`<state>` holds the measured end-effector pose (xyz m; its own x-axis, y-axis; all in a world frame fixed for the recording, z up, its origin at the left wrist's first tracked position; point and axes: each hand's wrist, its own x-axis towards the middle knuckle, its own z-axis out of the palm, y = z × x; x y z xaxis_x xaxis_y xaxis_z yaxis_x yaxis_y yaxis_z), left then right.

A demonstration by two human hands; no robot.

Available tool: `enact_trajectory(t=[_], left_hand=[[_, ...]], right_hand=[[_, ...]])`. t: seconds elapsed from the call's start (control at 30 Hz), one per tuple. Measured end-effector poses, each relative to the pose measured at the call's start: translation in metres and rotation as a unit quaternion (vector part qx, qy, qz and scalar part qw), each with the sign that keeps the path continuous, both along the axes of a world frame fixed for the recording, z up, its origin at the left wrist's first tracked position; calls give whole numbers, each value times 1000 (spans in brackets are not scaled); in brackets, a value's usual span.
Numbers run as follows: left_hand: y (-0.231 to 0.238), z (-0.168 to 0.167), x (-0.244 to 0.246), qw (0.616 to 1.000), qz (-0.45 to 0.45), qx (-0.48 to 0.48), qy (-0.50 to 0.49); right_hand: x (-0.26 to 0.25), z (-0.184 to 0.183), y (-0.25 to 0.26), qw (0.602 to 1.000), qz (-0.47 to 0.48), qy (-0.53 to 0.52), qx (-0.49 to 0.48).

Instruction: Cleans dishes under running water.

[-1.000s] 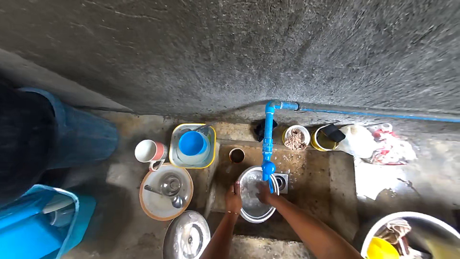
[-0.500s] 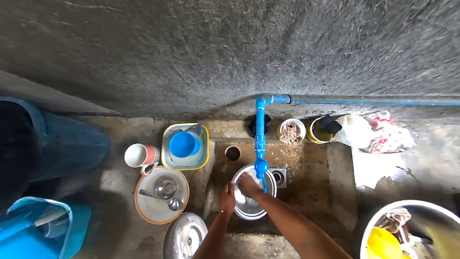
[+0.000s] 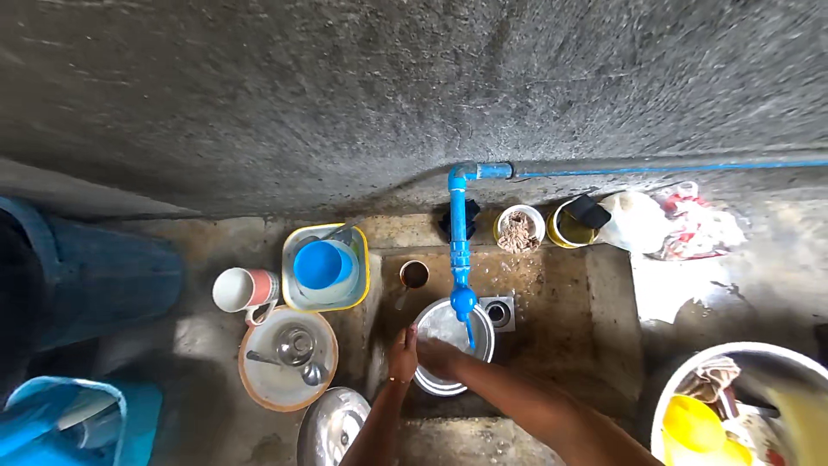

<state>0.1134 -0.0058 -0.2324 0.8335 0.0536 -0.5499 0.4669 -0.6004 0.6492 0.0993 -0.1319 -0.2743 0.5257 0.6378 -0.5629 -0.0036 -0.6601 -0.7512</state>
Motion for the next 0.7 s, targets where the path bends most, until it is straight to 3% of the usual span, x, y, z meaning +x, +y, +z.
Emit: enact_trajectory(t=[0.07,0.13,0.23,0.33,0.4,0.53,0.63,0.7], left_hand=[[1,-1,1,1000,-9,4,-7],[2,-2,2,1000,-5,1,-5],[0,-2,2,1000,-9,-5,-22],[-1,2,4,1000,-10,7,-20],[0,-1,4,1000,-8,16,-24],[-3,-1,3,1000,-6,21,-18],[-8,1,6,999,2,31,-12],[-13,3,5,999,14,45,-14]], right_hand=[[-15,-1,-7,989,143,27,-40],[-7,10,-12,988,101,74,-85],[13,26,-3,998,-37,18,-47],[-17,22,-6,998,65,10,-24],[-36,16,-26,989,87,65,-98],[9,13,-52,977,-26,95,-188],[31,-12,-31,975,-127,63,-168],[13,-18,-9,981,-145,42,-121]])
